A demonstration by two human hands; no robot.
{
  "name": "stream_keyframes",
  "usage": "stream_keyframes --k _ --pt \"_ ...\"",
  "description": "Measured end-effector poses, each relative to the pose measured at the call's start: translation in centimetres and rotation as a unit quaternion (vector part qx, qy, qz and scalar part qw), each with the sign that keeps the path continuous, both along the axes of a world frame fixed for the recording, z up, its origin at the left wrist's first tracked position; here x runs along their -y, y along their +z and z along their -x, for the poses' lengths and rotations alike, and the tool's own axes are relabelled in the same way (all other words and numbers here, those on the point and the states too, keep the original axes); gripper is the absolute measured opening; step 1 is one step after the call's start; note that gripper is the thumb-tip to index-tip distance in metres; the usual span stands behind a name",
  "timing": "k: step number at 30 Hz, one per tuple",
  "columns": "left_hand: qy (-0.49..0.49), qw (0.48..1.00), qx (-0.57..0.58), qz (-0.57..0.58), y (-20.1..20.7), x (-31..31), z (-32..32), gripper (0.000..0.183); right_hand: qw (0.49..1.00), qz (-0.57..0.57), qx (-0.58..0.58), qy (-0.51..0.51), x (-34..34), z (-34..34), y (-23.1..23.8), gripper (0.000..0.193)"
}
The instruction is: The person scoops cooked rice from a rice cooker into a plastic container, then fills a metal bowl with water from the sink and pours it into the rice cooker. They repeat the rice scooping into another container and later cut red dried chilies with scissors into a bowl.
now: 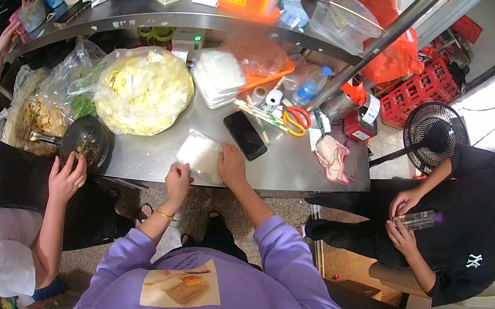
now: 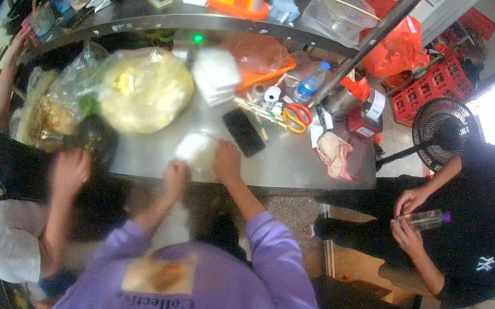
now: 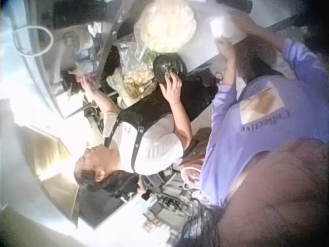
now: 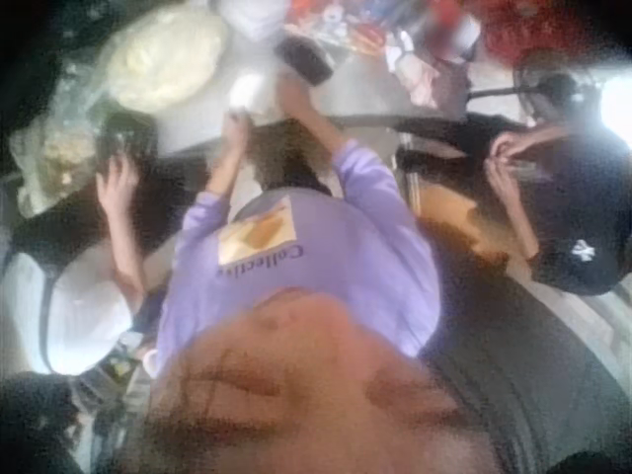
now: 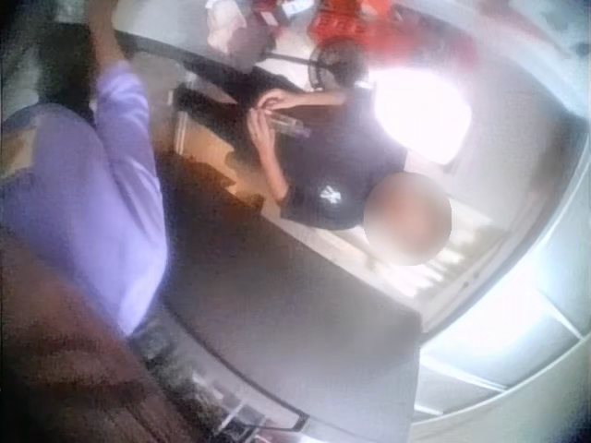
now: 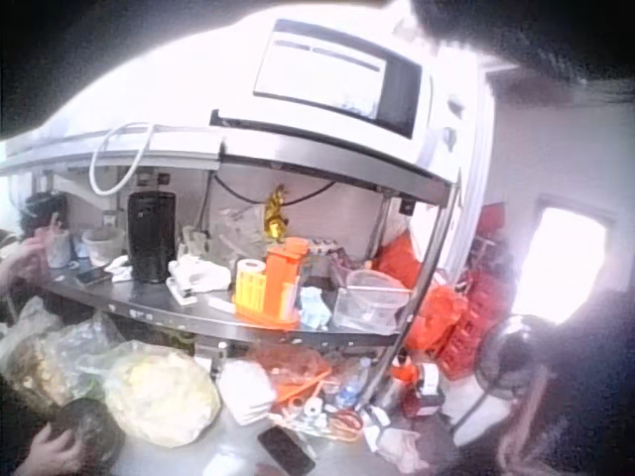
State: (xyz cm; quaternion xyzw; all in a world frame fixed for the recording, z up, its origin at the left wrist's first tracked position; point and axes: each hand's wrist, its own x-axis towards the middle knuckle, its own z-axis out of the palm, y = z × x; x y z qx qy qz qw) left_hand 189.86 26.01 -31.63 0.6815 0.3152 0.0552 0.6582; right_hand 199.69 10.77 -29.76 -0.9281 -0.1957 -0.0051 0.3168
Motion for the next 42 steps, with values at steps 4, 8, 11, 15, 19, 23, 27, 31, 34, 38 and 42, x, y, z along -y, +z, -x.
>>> stream_keyframes --k 4,8,11,15,19,23,27,31,34,38,42 --pt "0.020 0.999 -0.001 -0.035 0.1 0.7 -0.5 0.023 0.986 -0.075 -0.147 -0.031 1.3 -0.4 -1.0 0.024" --pt "0.006 0.990 -0.060 0.129 2.3 1.5 -0.7 0.022 0.951 -0.225 -0.212 0.018 4.9 0.3 -0.9 0.022" --pt "-0.026 0.988 -0.011 0.151 5.2 3.9 -1.8 0.027 0.898 -0.317 -0.305 -0.019 8.9 -0.4 1.7 0.018" --pt "-0.026 0.963 0.095 0.250 9.9 5.5 -6.2 0.033 0.856 -0.415 -0.306 -0.031 11.7 -6.3 7.6 0.014" --pt "0.039 0.973 0.133 0.184 11.7 4.1 -11.1 0.030 0.845 -0.446 -0.296 0.009 7.6 -15.6 11.6 0.011" --pt "0.128 0.984 0.112 0.047 11.4 1.8 -16.2 0.041 0.760 -0.564 -0.317 0.059 0.9 -21.7 11.4 0.011" --pt "0.106 0.982 0.106 -0.116 11.4 -0.6 -20.1 0.066 0.988 -0.145 -0.049 -0.007 -2.3 -25.6 9.2 0.018" --pt "0.055 0.994 0.053 -0.084 11.9 -0.9 -22.7 0.074 0.956 -0.253 -0.151 -0.014 -3.0 -26.9 6.8 0.043" --pt "0.046 0.995 0.070 -0.056 12.2 -0.5 -23.3 0.072 0.886 -0.372 -0.272 0.042 -4.0 -26.9 5.5 0.044" --pt "0.055 0.993 0.090 -0.060 12.7 -0.6 -23.0 0.069 0.922 -0.333 -0.165 0.106 -5.5 -26.6 4.5 0.045" --pt "0.066 0.990 0.127 0.017 13.0 -0.5 -22.7 0.068 0.825 -0.450 -0.320 0.122 -5.7 -26.5 4.5 0.038"
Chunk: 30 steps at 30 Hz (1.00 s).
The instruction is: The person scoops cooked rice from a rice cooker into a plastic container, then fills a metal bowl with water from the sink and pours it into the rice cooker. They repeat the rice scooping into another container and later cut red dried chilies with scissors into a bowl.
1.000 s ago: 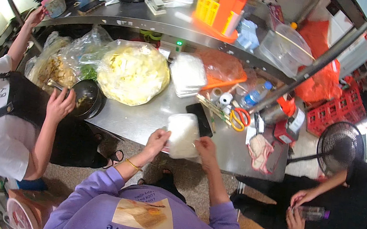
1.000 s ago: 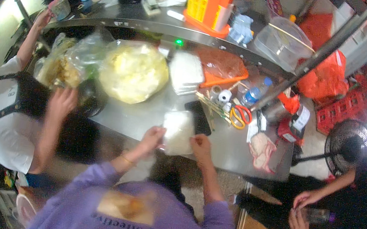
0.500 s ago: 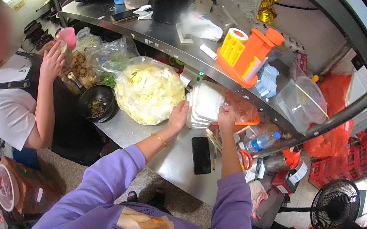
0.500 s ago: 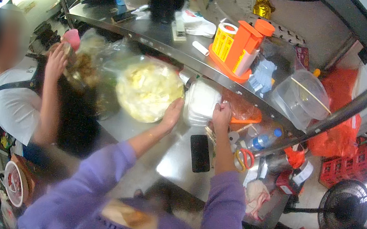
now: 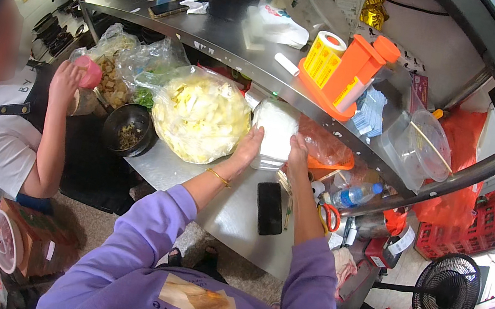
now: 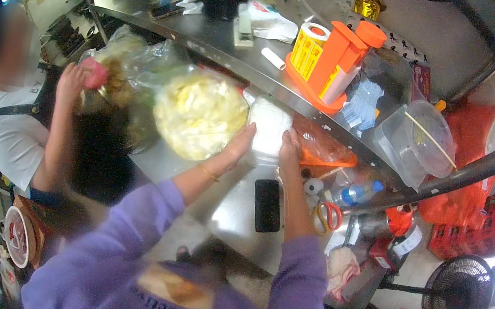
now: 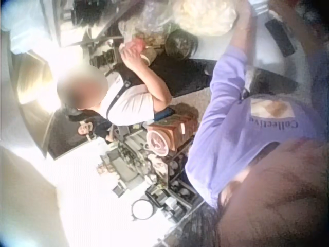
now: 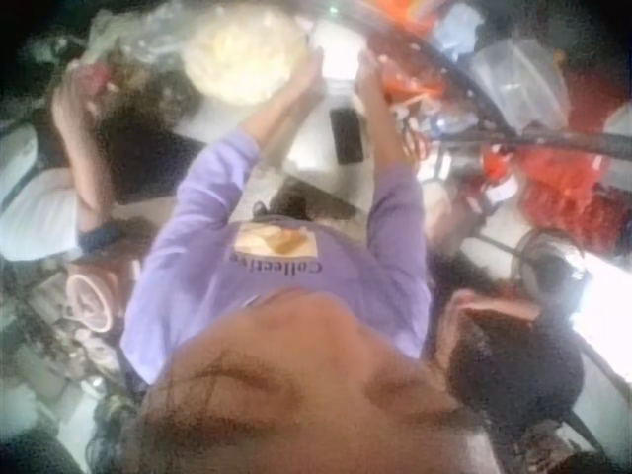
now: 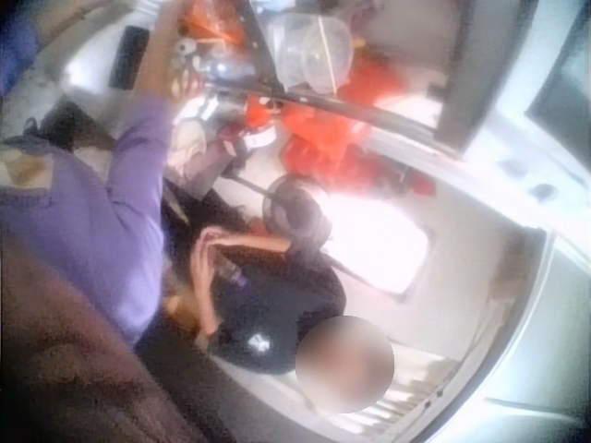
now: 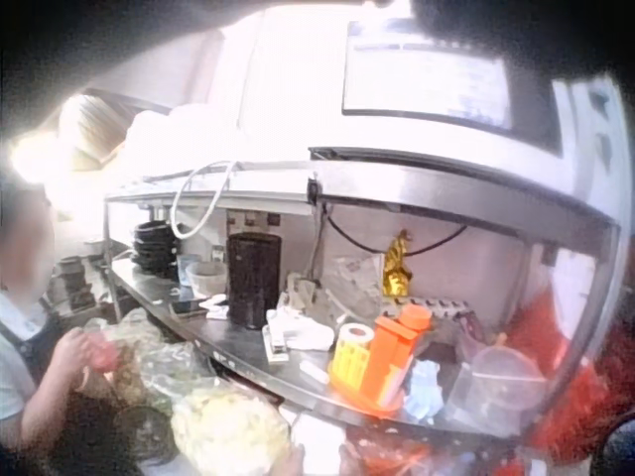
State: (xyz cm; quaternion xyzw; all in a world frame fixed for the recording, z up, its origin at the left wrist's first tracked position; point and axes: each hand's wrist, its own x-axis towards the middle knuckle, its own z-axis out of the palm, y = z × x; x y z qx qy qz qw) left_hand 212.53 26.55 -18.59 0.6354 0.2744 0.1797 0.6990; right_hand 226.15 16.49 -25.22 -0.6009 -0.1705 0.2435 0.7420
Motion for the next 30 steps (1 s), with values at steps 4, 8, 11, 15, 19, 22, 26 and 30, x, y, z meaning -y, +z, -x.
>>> stream_keyframes --k 4,8,11,15,19,22,26,30 --pt "-0.047 0.999 0.022 0.007 0.1 -0.3 0.2 0.065 0.991 0.120 0.056 -0.016 -0.2 0.0 1.5 0.038" --pt "-0.012 0.999 -0.007 -0.045 0.3 -0.1 -0.3 0.068 0.990 0.115 0.065 -0.039 0.5 0.3 3.4 0.045" --pt "0.009 0.999 -0.022 -0.034 0.7 0.3 0.2 0.078 0.994 0.095 0.050 -0.033 1.4 0.7 4.4 0.048" --pt "0.020 0.999 0.006 -0.038 0.9 0.8 3.4 0.081 0.998 0.053 -0.005 -0.024 1.9 1.3 5.3 0.052" --pt "-0.056 0.997 -0.004 0.060 -1.9 2.1 10.9 0.070 0.995 0.092 0.004 -0.029 2.4 1.3 6.8 0.050" --pt "-0.148 0.983 -0.068 0.090 -6.4 3.1 20.2 0.033 0.984 0.091 0.098 -0.118 4.0 2.7 7.5 0.047" --pt "-0.092 0.957 -0.273 -0.015 -14.4 5.0 37.0 0.027 0.879 0.103 0.429 -0.182 7.8 8.8 5.2 0.045" --pt "0.076 0.847 -0.526 0.012 -22.5 8.8 52.8 0.062 0.923 0.084 0.355 0.125 8.8 19.6 0.7 0.038"
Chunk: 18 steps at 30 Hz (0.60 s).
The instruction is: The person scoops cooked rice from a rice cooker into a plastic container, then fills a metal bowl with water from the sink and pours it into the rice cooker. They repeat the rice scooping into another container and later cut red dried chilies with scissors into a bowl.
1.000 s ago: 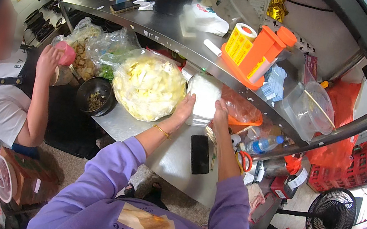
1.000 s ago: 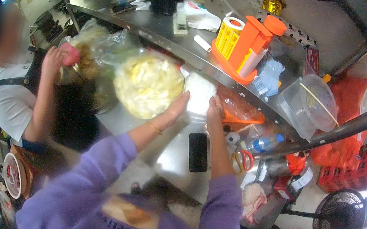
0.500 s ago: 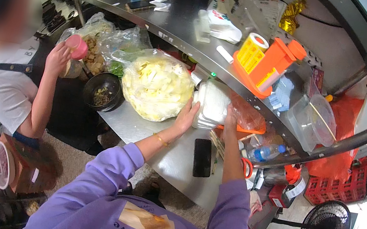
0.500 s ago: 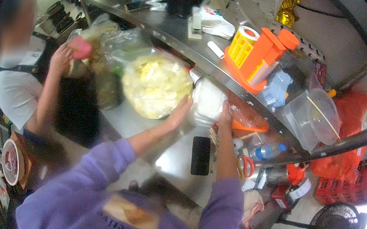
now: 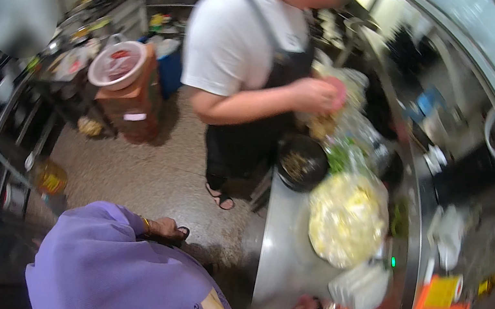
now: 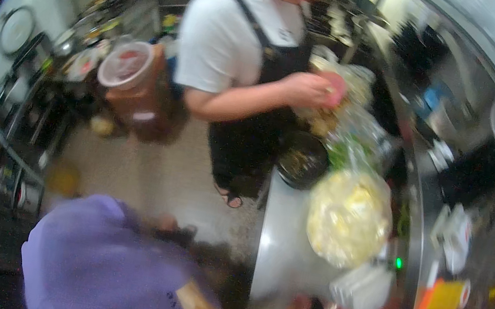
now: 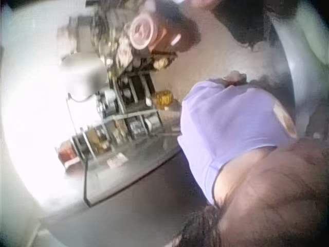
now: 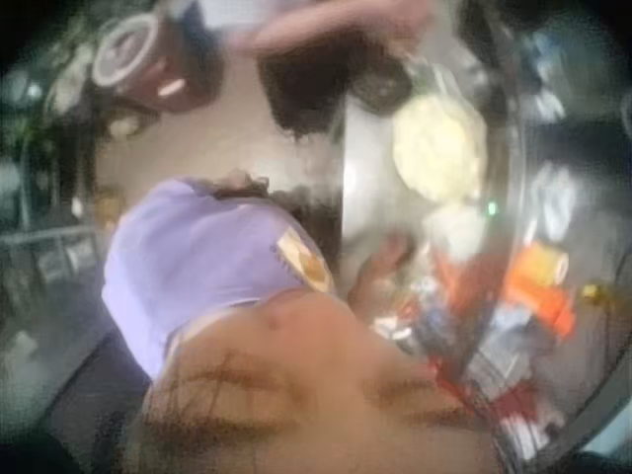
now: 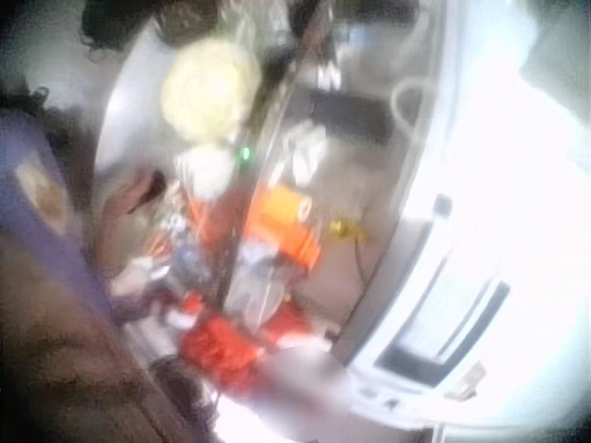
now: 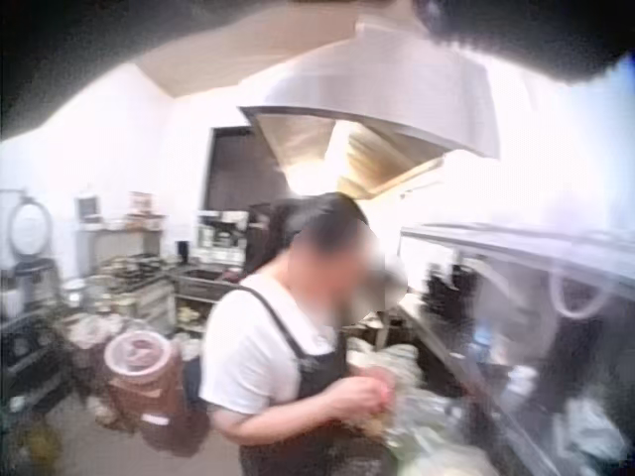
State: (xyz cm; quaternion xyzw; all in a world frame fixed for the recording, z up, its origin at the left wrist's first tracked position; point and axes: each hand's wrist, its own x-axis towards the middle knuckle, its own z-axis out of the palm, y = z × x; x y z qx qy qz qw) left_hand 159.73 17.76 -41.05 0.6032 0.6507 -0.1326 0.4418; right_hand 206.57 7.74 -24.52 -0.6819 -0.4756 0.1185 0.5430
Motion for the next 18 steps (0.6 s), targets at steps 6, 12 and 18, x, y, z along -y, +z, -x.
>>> stream_keyframes --k 6,12,18 --pt "0.066 0.997 -0.035 -0.022 -10.0 3.7 12.6 0.051 0.946 0.164 -0.177 0.216 -2.2 14.3 2.7 0.026" --pt "0.198 0.979 0.037 0.010 -12.5 6.4 17.9 0.055 0.881 0.243 -0.068 0.401 -9.8 24.9 5.3 0.033" --pt "0.309 0.949 0.064 0.028 -8.3 9.4 27.1 0.060 0.816 0.279 -0.085 0.500 -16.3 38.6 0.5 0.020"
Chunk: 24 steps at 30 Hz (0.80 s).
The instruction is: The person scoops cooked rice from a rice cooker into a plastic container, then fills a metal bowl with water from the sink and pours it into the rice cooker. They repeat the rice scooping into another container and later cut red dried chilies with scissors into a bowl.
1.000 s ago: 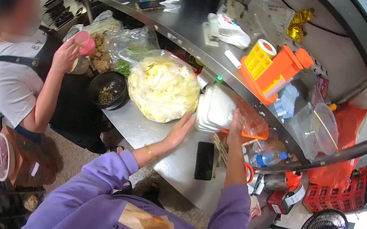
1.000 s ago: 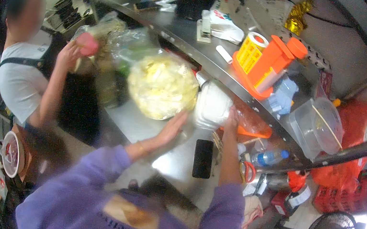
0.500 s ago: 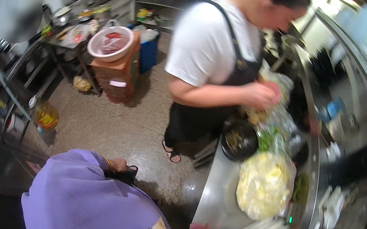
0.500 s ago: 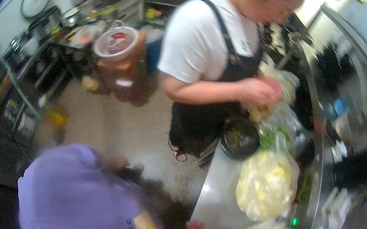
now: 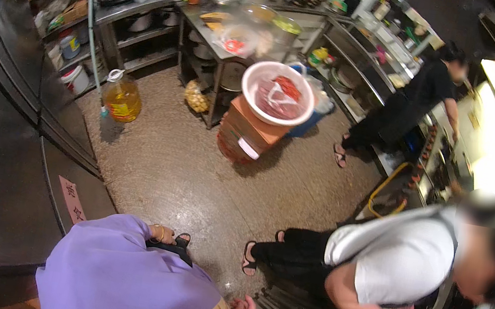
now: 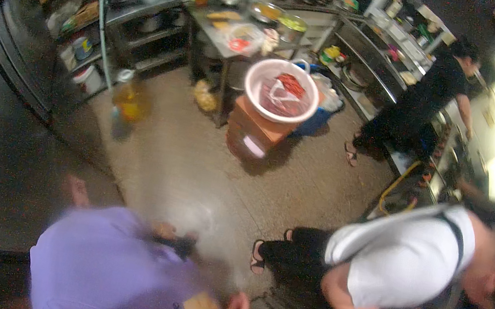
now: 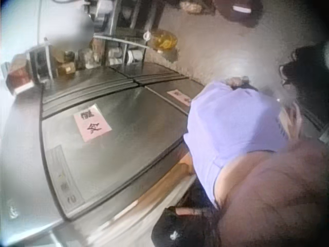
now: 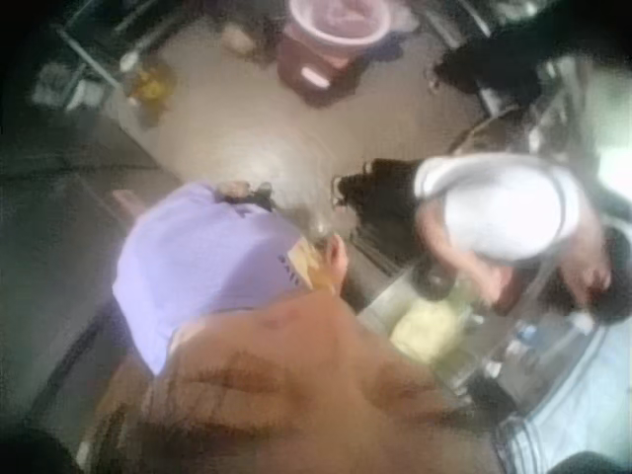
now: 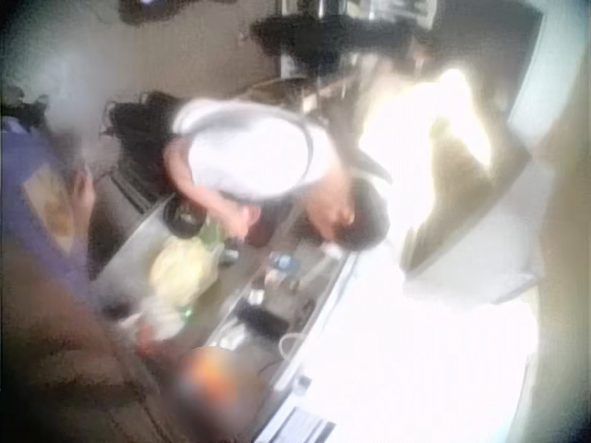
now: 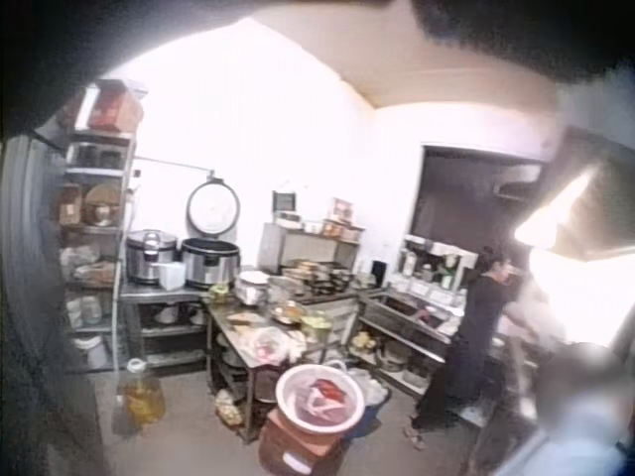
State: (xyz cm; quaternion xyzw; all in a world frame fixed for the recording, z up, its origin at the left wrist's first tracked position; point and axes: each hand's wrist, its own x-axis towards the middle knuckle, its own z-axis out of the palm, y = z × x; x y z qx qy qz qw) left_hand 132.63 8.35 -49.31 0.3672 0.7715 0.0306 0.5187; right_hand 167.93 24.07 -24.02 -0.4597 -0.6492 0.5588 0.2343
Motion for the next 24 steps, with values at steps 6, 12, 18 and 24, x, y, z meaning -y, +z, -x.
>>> stream_keyframes --k 6,12,18,24 --pt "0.124 0.992 -0.014 -0.006 1.9 1.9 8.9 0.066 0.974 0.193 0.057 0.105 -4.8 11.4 -1.6 0.029" --pt "0.218 0.973 -0.027 -0.072 -1.3 2.2 15.0 0.062 0.927 -0.042 0.188 0.321 -10.8 20.1 1.3 0.027" --pt "0.352 0.931 0.023 -0.098 -2.6 7.2 21.1 0.048 0.900 -0.120 0.211 0.363 -18.5 32.7 3.5 0.028" --pt "0.676 0.735 0.047 0.018 -2.5 12.8 21.8 0.031 0.791 -0.291 0.156 0.514 -23.4 51.9 6.6 0.027"
